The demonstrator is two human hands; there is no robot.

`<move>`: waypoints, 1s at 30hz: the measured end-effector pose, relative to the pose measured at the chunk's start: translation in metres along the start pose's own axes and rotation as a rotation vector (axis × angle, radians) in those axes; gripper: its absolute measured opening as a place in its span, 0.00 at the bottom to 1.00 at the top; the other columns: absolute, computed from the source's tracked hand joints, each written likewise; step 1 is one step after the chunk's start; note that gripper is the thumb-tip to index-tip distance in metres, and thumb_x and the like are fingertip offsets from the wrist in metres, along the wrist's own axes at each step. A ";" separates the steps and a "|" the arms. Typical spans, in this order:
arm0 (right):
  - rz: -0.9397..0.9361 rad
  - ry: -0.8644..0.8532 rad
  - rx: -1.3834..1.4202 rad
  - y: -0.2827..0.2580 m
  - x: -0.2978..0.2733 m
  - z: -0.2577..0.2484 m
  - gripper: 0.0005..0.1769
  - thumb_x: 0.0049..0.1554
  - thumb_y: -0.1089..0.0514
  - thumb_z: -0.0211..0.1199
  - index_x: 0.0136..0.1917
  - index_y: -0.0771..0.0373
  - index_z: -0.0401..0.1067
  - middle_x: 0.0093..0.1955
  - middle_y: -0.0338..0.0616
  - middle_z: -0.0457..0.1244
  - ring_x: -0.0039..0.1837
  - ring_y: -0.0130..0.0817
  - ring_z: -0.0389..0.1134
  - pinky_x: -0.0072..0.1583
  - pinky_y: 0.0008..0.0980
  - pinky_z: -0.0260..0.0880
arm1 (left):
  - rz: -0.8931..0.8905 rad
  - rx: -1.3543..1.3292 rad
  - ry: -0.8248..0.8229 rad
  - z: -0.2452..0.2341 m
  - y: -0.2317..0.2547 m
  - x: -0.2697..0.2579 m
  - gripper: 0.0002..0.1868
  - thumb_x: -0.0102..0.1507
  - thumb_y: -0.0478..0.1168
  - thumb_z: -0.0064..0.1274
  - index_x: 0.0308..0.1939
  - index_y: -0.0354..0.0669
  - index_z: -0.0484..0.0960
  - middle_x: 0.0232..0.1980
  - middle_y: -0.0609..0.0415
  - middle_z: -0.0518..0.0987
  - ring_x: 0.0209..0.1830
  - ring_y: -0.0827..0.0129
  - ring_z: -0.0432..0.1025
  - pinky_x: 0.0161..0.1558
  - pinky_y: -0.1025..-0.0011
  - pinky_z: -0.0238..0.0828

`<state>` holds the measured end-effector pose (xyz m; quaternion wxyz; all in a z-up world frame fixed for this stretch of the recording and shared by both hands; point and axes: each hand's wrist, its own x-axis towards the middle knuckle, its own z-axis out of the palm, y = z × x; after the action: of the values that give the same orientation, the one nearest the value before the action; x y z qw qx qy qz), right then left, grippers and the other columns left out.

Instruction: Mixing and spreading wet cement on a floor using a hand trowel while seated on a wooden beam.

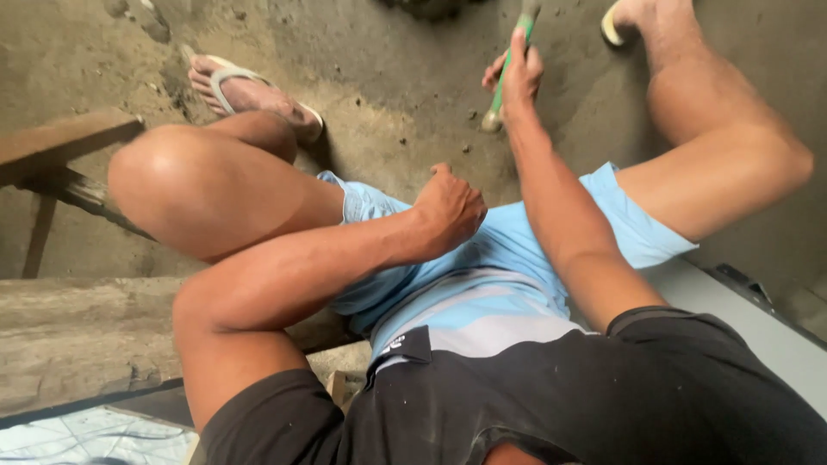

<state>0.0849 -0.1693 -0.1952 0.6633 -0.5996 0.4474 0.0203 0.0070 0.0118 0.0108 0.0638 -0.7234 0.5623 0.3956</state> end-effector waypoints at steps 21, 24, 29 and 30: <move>-0.265 0.110 -0.775 0.093 0.072 0.037 0.18 0.57 0.41 0.65 0.44 0.54 0.65 0.39 0.46 0.65 0.41 0.49 0.65 0.42 0.51 0.61 | -0.031 0.002 0.023 0.014 0.005 0.001 0.20 0.73 0.42 0.34 0.63 0.55 0.78 0.56 0.58 0.83 0.52 0.54 0.79 0.56 0.40 0.65; -0.140 -0.006 -0.525 0.055 0.044 0.030 0.16 0.60 0.46 0.64 0.40 0.53 0.60 0.30 0.39 0.57 0.29 0.32 0.58 0.31 0.38 0.56 | -0.054 -0.008 0.038 0.014 0.003 0.002 0.19 0.73 0.43 0.34 0.62 0.55 0.78 0.55 0.57 0.84 0.51 0.55 0.80 0.56 0.41 0.64; -0.088 -0.073 -0.285 0.018 0.021 0.005 0.16 0.60 0.55 0.65 0.40 0.55 0.58 0.24 0.40 0.50 0.21 0.28 0.50 0.22 0.33 0.50 | -0.031 0.013 0.056 0.001 -0.001 -0.003 0.20 0.73 0.41 0.34 0.65 0.54 0.77 0.57 0.58 0.83 0.53 0.54 0.79 0.54 0.39 0.66; -0.135 -0.057 -0.317 0.010 0.020 0.004 0.14 0.57 0.57 0.68 0.42 0.56 0.61 0.25 0.40 0.53 0.20 0.29 0.52 0.21 0.34 0.52 | -0.023 0.014 0.053 -0.001 0.000 -0.004 0.20 0.73 0.42 0.33 0.65 0.54 0.77 0.57 0.58 0.83 0.52 0.54 0.79 0.54 0.39 0.66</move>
<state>0.0938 -0.1736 -0.2159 0.5727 -0.7246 0.3781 0.0632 0.0076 0.0139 0.0141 0.0585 -0.7397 0.5582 0.3714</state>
